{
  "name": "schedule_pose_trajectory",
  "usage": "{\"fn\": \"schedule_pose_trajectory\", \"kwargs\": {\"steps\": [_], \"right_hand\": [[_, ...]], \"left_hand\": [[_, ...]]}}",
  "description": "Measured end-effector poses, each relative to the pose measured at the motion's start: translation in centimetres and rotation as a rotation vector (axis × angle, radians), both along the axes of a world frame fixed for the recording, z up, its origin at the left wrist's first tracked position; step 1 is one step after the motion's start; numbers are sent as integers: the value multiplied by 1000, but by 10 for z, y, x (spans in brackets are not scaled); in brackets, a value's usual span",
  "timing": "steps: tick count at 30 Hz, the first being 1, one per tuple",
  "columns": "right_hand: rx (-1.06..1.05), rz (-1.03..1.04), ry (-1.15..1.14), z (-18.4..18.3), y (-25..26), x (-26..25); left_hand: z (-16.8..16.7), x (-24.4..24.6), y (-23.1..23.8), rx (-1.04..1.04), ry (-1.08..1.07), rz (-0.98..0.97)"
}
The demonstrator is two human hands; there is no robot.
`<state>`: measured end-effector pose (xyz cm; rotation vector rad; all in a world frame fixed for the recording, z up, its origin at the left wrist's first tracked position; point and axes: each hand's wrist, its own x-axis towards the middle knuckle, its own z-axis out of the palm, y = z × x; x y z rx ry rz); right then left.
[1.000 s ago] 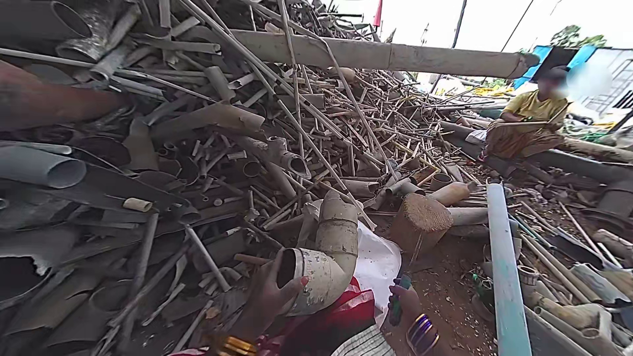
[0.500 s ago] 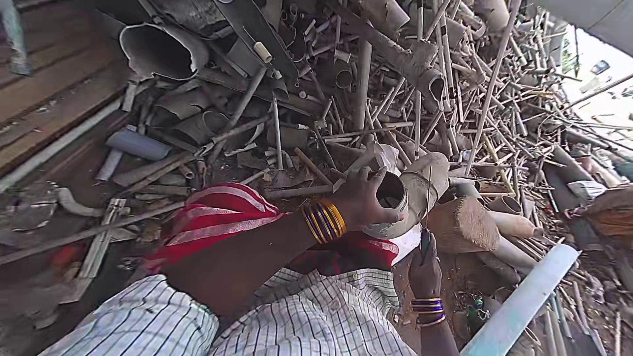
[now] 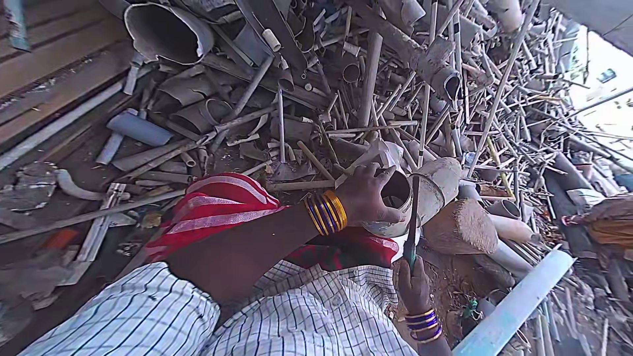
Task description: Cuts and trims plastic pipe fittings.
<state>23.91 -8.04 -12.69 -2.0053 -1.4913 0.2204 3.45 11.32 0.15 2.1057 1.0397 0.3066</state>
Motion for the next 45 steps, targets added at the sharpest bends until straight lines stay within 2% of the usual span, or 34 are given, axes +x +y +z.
{"fn": "schedule_pose_trajectory", "kwargs": {"steps": [3, 6, 8, 10, 12, 14, 16, 19, 22, 26, 28, 29, 32, 33, 34, 37, 41, 45], "right_hand": [[-29, -33, 43, 5, 1, 3], [-50, 24, -42, 14, 0, 1], [-44, -27, -73, 20, 0, 9], [6, -116, -19, 25, 1, 14], [105, -206, 113, 25, 4, 13], [198, -250, 172, 28, 4, 11], [220, -252, 133, 29, 2, 10], [176, -200, 70, 29, 3, 10], [111, -150, 120, 28, 6, 8], [94, -140, 141, 27, 12, 1], [84, -135, 169, 28, 11, 0], [77, -128, 190, 28, 11, 0], [50, -145, 218, 32, 10, 0], [38, -153, 213, 36, 9, 1], [20, -150, 206, 40, 9, 2], [-12, -126, 170, 49, 10, 4], [-15, -111, 141, 54, 15, 2], [-33, -127, 154, 56, 23, -7]], "left_hand": [[-3, -1, -3, 30, -18, -1], [-4, -3, -1, 55, -36, -32], [-11, -3, -1, 82, -124, -19], [-17, -4, -1, 93, -286, 53], [-11, -6, 1, 115, -325, 79], [-1, -6, 3, 242, -280, 26], [4, -8, 2, 405, -227, -74], [9, -12, 0, 647, -166, -223], [4, -15, -3, 765, -126, -343], [-10, -18, -8, 895, -261, -347], [-21, -19, -10, 786, -469, -215], [-28, -19, -11, 647, -579, -123], [-39, -16, -13, -34, -916, 28], [-41, -13, -13, -187, -982, 46], [-46, -11, -14, -240, -1012, 35], [-68, -10, -17, -120, -1074, -49], [-82, -14, -22, -11, -1090, -57], [-87, -21, -20, -16, -1131, -44]]}}
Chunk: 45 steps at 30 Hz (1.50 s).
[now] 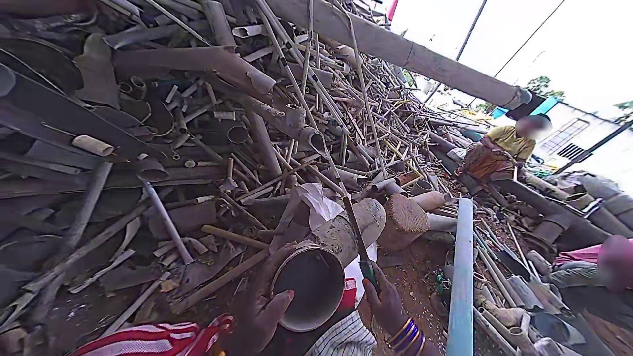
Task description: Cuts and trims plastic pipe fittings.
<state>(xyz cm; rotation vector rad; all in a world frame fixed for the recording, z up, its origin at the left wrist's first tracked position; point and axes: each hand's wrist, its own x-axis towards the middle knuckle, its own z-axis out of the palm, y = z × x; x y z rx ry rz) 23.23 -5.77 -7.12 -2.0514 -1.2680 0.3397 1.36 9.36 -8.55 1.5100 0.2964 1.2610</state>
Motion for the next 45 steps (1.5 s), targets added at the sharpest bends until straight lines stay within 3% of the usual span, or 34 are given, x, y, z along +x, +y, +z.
{"fn": "schedule_pose_trajectory", "kwargs": {"steps": [17, 39, 45], "right_hand": [[-16, 44, -4, 5, 24, -11], [27, -31, -16, -12, 15, -12], [179, -118, -20, -43, 18, -26]], "left_hand": [[4, -12, 6, -166, -61, 50], [6, -7, -1, -45, 65, 65], [23, 5, -9, 75, -67, 135]]}}
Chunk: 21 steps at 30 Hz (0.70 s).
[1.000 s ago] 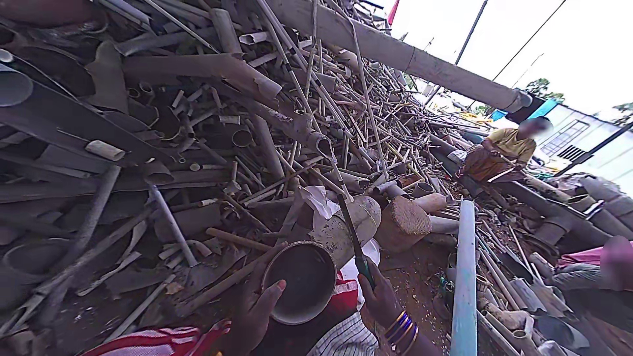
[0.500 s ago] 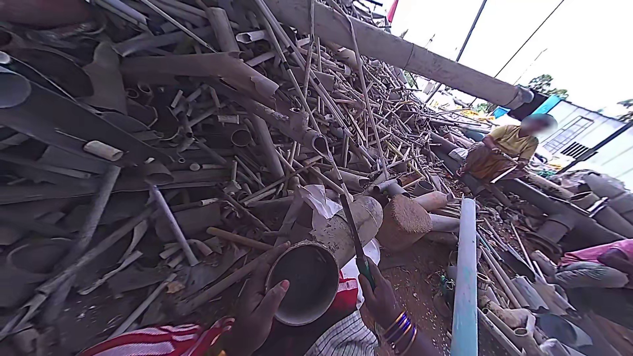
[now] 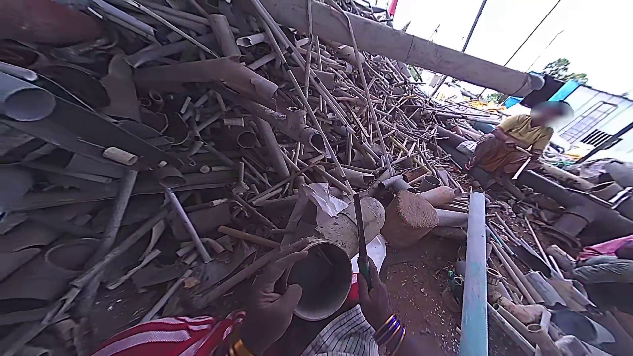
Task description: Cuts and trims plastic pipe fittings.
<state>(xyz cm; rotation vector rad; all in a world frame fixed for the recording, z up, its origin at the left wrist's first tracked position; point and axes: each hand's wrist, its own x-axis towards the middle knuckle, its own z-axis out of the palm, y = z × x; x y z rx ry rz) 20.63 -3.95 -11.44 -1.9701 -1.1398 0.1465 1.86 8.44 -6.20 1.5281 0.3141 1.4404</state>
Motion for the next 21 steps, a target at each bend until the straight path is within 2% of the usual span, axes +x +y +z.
{"fn": "schedule_pose_trajectory", "kwargs": {"steps": [4, 9, 12, 16, 18, 21], "right_hand": [[68, -74, 35, -17, 11, -5], [72, -3, 101, -20, 31, 0], [7, 48, 91, -19, 26, 9], [-6, 106, 10, -17, 12, 18], [1, 128, -8, -15, 8, 19], [-18, 178, 48, -5, 1, 17]], "left_hand": [[18, 15, 4, 56, -2, -1], [40, 27, 11, 573, 184, -2], [29, 25, 4, 709, 274, -17], [19, 7, -19, 752, 480, 34], [25, 0, -23, 709, 620, 37], [41, -4, -13, 592, 922, -172]]}}
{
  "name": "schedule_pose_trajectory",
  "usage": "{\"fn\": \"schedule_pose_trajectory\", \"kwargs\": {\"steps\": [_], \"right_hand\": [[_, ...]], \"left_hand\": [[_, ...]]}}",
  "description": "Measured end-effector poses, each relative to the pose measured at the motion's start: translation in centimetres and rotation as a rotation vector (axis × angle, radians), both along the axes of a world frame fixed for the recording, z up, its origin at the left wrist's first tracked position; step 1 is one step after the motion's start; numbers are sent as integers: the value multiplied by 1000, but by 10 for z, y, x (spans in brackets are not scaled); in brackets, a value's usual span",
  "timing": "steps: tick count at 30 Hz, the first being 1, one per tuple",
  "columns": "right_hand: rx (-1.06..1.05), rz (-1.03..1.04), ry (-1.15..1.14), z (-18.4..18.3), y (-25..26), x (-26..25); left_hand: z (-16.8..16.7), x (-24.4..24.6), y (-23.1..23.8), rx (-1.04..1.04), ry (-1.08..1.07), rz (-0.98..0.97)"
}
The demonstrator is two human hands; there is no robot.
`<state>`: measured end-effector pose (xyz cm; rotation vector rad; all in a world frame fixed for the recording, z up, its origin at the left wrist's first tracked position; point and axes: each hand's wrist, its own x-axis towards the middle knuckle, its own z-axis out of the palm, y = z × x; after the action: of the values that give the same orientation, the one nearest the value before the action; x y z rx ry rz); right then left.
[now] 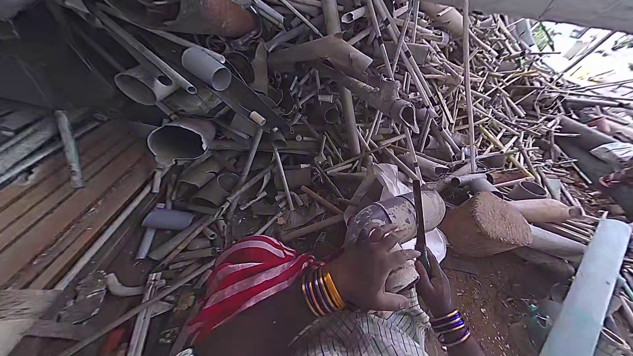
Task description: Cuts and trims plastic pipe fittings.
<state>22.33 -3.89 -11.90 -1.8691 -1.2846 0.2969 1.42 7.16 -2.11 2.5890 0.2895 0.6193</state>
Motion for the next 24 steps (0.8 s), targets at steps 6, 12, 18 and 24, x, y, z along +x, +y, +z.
{"fn": "schedule_pose_trajectory", "kwargs": {"steps": [6, 12, 18, 24], "right_hand": [[12, 102, -174, 13, -2, 1], [180, -87, -144, 11, -5, 0], [-22, 24, -106, 17, -7, -1], [215, -168, 522, 35, -2, 16]], "left_hand": [[15, 26, 33, -392, 510, 420], [19, 37, 65, -496, 650, 479], [34, 59, 59, -410, 764, 500], [38, 84, 69, -305, 803, 432]]}}
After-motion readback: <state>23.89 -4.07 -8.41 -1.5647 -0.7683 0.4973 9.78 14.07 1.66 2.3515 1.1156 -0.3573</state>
